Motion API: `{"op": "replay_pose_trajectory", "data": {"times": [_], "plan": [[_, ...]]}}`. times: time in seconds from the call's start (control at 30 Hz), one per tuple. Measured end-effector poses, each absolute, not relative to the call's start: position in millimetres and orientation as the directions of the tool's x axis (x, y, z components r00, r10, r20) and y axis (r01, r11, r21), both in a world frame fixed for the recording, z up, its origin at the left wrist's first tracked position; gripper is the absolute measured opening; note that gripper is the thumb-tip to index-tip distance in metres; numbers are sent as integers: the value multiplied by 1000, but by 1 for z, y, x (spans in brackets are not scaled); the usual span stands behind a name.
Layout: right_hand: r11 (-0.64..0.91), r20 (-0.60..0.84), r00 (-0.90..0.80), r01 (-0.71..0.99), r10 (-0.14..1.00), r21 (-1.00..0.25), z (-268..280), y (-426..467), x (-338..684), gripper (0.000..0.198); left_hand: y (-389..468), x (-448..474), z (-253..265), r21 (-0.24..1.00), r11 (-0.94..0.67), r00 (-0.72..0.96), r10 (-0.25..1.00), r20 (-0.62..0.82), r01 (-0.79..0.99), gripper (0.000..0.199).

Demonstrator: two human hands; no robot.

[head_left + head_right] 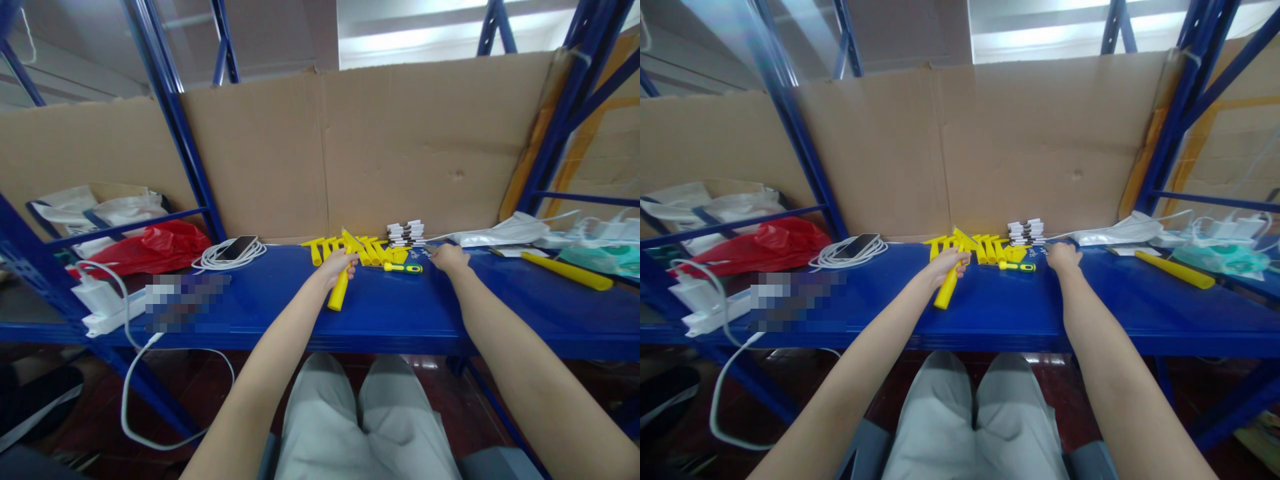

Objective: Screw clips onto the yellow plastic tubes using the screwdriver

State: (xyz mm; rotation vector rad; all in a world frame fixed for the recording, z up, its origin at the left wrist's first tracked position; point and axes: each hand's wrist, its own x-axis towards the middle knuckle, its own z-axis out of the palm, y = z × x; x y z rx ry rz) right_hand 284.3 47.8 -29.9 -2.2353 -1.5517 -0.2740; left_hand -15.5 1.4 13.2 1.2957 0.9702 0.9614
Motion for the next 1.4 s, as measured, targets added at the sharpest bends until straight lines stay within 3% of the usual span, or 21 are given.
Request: {"op": "replay_pose_trajectory", "data": {"times": [0.23,1.0,1.1,1.2,1.27,1.4], "plan": [[-351,252,376,926,892,-140,-12,30,260,35,-3,-16,16,995,93,367,925,-94,21,19],[-245,249,230,969,941,28,-10,27,243,39,-6,-17,16,988,148,465,872,-152,45,23],[-253,278,250,967,928,-27,-9,29,243,37,-6,-17,16,987,158,456,876,-157,36,21],[-207,323,255,962,911,-175,-5,32,239,29,-6,-17,16,985,170,456,876,-158,15,21],[-77,382,190,953,904,-291,0,34,233,23,-6,-17,17,984,179,466,871,-157,-3,21],[327,571,-10,829,821,-455,5,36,209,14,-7,-17,19,978,203,489,858,-157,-41,21]]}}
